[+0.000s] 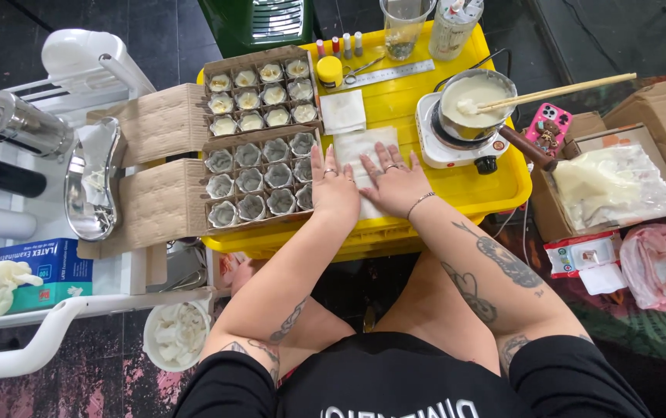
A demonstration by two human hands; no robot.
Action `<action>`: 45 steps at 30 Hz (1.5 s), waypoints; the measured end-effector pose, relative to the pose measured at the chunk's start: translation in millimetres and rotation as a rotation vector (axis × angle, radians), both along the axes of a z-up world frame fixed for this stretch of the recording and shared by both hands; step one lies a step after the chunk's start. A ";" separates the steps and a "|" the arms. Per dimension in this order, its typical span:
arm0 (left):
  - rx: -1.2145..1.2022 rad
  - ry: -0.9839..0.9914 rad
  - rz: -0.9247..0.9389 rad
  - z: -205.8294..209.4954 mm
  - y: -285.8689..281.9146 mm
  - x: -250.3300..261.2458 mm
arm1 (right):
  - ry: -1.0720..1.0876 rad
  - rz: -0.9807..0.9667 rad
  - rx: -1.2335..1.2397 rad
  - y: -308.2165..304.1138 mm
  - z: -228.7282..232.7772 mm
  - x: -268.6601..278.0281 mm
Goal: The person sits at a yellow tray and prepares candles: they take white wax pieces, dip and coat them in a pot of melted wax heated on a small hot plate, and press the coated pieces into paper egg-carton cups used as molds, repeating the dip-and-place cycle for successive pieces.
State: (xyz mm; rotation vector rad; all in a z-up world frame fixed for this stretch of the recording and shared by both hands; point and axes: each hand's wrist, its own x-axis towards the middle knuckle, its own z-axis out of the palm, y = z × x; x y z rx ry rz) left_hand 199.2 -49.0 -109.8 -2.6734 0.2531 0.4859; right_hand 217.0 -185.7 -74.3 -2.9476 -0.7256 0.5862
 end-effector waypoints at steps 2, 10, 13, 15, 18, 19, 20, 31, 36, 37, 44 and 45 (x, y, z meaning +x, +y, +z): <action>0.016 0.031 -0.009 27.0 -2.9 -4.2 | -0.062 0.006 -0.009 -3.8 -33.2 9.1; 0.022 0.073 -0.036 20.8 -5.4 0.0 | -0.240 -0.008 0.175 3.0 -86.3 47.0; -0.032 0.141 0.007 21.6 -4.0 0.0 | -0.199 -0.050 0.178 6.6 -75.7 46.2; -0.054 0.108 0.007 15.0 -3.9 -2.6 | -0.226 -0.081 0.186 7.6 -70.2 40.2; -0.074 0.050 0.009 27.0 -5.0 -10.5 | -0.291 -0.083 0.190 4.2 -73.6 38.6; -0.074 0.051 0.017 23.2 -4.8 -16.1 | -0.288 -0.075 0.191 3.7 -71.2 32.9; -0.114 -0.017 0.007 19.9 -5.3 -19.7 | -0.313 -0.067 0.189 2.2 -67.9 29.1; -0.463 -0.170 0.050 23.7 0.2 -88.7 | -0.284 0.031 0.128 -28.8 -57.3 -47.6; -0.365 -0.236 -0.026 -9.8 -0.5 -97.0 | -0.219 -0.047 0.093 -34.0 -41.0 -59.2; -0.363 -0.239 -0.033 -13.6 -0.3 -97.4 | -0.224 -0.053 0.095 -37.7 -46.2 -59.5; -0.312 -0.215 -0.024 -17.3 -4.0 -99.4 | -0.303 -0.073 0.221 -43.4 -40.8 -65.1; -0.311 -0.201 -0.017 -16.9 -5.1 -99.8 | -0.318 -0.072 0.268 -41.4 -34.3 -66.1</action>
